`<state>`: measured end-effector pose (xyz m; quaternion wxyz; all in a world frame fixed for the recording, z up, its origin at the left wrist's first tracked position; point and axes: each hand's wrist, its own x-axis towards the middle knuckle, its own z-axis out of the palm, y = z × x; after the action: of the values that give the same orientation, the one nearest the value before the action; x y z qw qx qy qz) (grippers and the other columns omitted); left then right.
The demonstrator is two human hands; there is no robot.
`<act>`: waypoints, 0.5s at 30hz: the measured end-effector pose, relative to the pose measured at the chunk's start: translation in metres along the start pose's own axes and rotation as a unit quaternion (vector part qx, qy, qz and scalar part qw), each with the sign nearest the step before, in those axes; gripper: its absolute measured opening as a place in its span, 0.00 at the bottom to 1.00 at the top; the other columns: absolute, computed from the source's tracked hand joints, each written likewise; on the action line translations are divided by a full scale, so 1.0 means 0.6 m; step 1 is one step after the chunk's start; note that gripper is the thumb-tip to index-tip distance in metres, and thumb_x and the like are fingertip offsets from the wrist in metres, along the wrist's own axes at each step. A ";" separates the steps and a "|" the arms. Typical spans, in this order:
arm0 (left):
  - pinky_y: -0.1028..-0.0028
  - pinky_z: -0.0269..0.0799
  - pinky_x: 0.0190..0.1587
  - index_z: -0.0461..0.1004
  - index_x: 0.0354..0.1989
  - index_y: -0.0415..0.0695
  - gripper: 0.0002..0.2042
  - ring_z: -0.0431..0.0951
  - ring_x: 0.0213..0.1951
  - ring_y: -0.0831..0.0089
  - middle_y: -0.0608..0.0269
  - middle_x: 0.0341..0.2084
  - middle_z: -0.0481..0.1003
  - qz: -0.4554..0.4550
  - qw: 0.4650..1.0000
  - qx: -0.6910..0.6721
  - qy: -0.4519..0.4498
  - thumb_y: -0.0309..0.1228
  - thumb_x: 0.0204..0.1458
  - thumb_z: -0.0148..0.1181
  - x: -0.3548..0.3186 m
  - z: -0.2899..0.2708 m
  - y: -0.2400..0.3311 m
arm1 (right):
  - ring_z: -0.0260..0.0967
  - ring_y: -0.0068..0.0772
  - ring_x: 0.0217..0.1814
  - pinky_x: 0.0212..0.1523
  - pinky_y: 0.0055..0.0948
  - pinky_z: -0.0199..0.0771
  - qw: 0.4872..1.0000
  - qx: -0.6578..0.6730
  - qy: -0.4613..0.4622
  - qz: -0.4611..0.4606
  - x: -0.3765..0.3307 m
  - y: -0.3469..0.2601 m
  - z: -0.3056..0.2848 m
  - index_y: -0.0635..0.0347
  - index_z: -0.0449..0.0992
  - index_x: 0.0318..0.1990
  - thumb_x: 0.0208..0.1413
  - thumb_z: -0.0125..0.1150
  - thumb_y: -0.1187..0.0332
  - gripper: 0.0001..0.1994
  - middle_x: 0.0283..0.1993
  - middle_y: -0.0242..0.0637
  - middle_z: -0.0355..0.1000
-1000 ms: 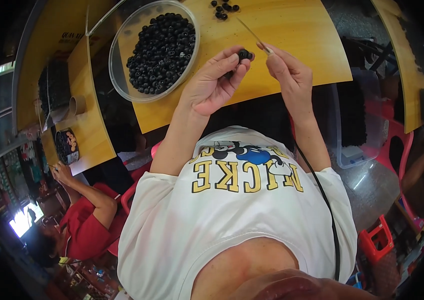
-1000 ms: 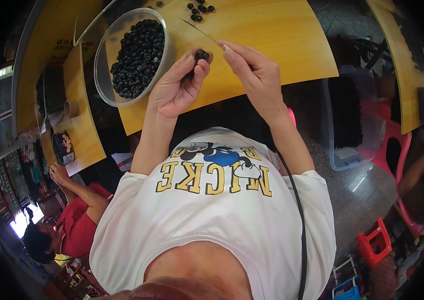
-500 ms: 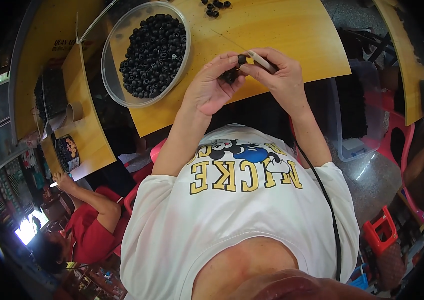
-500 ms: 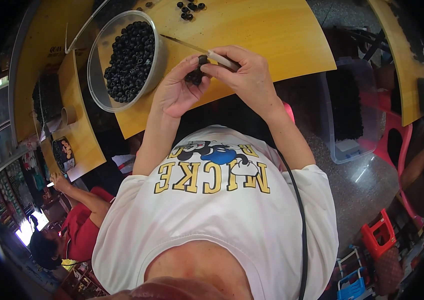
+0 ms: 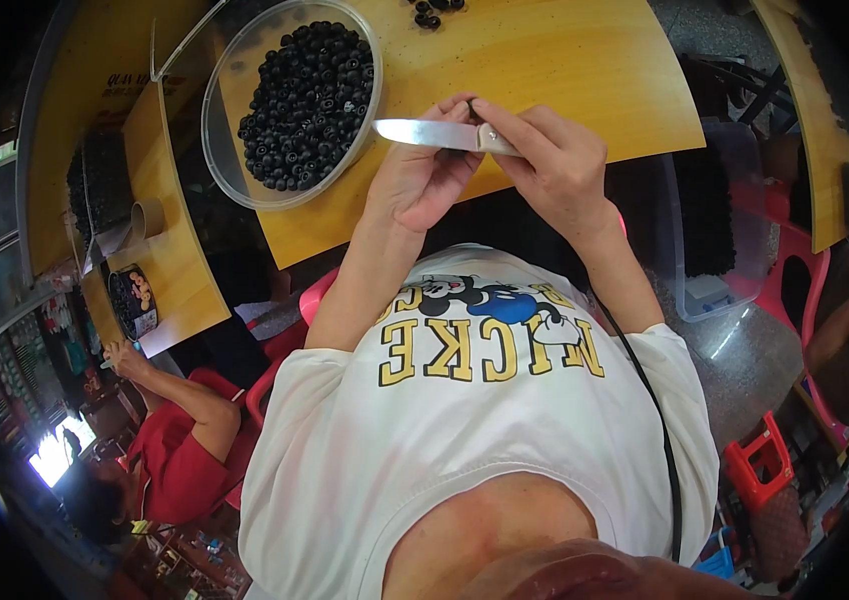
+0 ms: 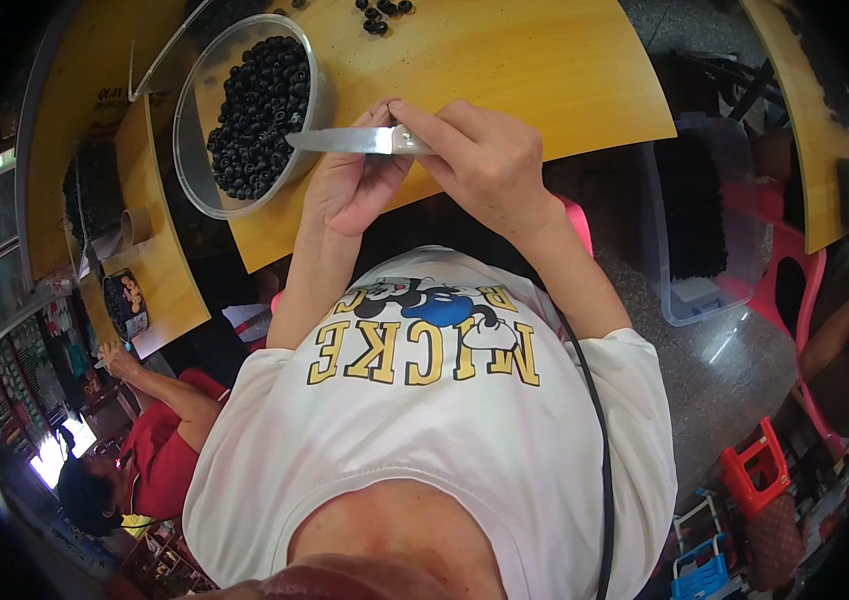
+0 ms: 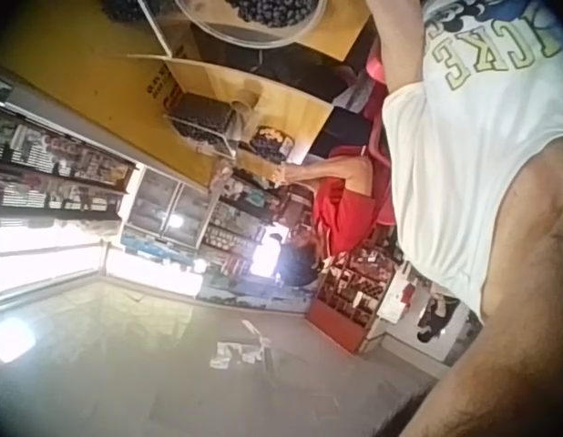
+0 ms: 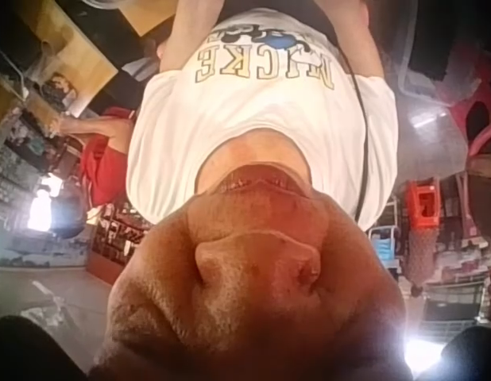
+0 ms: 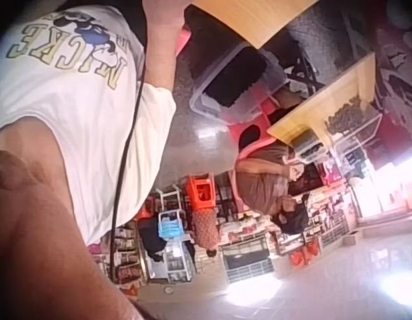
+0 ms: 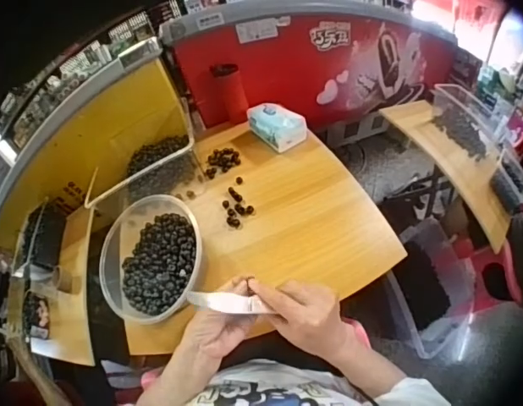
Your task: Pitting small black olives using a paring knife at a manual workstation.
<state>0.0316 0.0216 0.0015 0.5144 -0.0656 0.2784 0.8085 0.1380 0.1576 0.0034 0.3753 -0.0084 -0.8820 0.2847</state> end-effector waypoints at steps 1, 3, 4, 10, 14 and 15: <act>0.78 0.75 0.44 0.71 0.48 0.39 0.11 0.75 0.39 0.75 0.61 0.40 0.74 0.006 1.000 0.002 0.006 0.24 0.58 0.57 0.001 0.002 0.002 | 0.71 0.32 0.25 0.24 0.25 0.70 1.000 0.000 -0.001 0.000 0.000 -0.001 -0.002 0.57 0.79 0.49 0.39 0.71 0.78 0.23 0.27 0.36 0.71; 0.76 0.77 0.45 0.70 0.48 0.38 0.10 0.77 0.39 0.73 0.57 0.40 0.74 0.009 1.000 0.003 -0.007 0.25 0.60 0.55 0.002 0.001 0.011 | 0.70 0.32 0.24 0.24 0.26 0.69 1.000 0.029 0.000 -0.008 -0.001 -0.007 -0.007 0.57 0.79 0.49 0.42 0.71 0.73 0.21 0.26 0.36 0.71; 0.76 0.77 0.45 0.70 0.48 0.38 0.10 0.77 0.39 0.73 0.57 0.40 0.74 0.010 1.000 0.002 -0.007 0.25 0.60 0.55 0.001 0.000 0.013 | 0.70 0.32 0.24 0.24 0.26 0.69 1.000 0.030 -0.001 -0.009 0.001 -0.011 -0.012 0.57 0.79 0.49 0.42 0.71 0.73 0.21 0.26 0.36 0.71; 0.78 0.77 0.42 0.67 0.50 0.37 0.12 0.76 0.39 0.71 0.54 0.41 0.73 0.018 0.998 0.016 -0.064 0.26 0.59 0.56 -0.009 0.007 0.025 | 0.68 0.32 0.22 0.23 0.28 0.67 1.000 -0.024 -0.005 0.001 0.001 -0.009 -0.025 0.57 0.79 0.49 0.49 0.69 0.63 0.19 0.25 0.35 0.70; 0.80 0.75 0.38 0.66 0.51 0.36 0.14 0.75 0.39 0.72 0.51 0.42 0.73 0.005 0.995 -0.007 -0.100 0.25 0.58 0.57 -0.010 -0.001 0.026 | 0.68 0.32 0.22 0.23 0.28 0.66 0.999 -0.042 -0.009 0.003 0.002 -0.008 -0.027 0.57 0.80 0.48 0.50 0.69 0.62 0.18 0.24 0.35 0.70; 0.80 0.75 0.38 0.65 0.51 0.35 0.15 0.75 0.39 0.72 0.51 0.42 0.73 0.004 0.995 -0.003 -0.096 0.25 0.58 0.58 -0.010 -0.002 0.026 | 0.67 0.32 0.21 0.23 0.28 0.66 0.999 -0.043 -0.007 0.002 0.002 -0.007 -0.026 0.57 0.80 0.48 0.50 0.69 0.62 0.18 0.24 0.35 0.70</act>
<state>0.0207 0.0113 0.0090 0.5351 0.0122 0.2250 0.8142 0.1486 0.1620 0.0150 0.3677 -0.0241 -0.8960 0.2476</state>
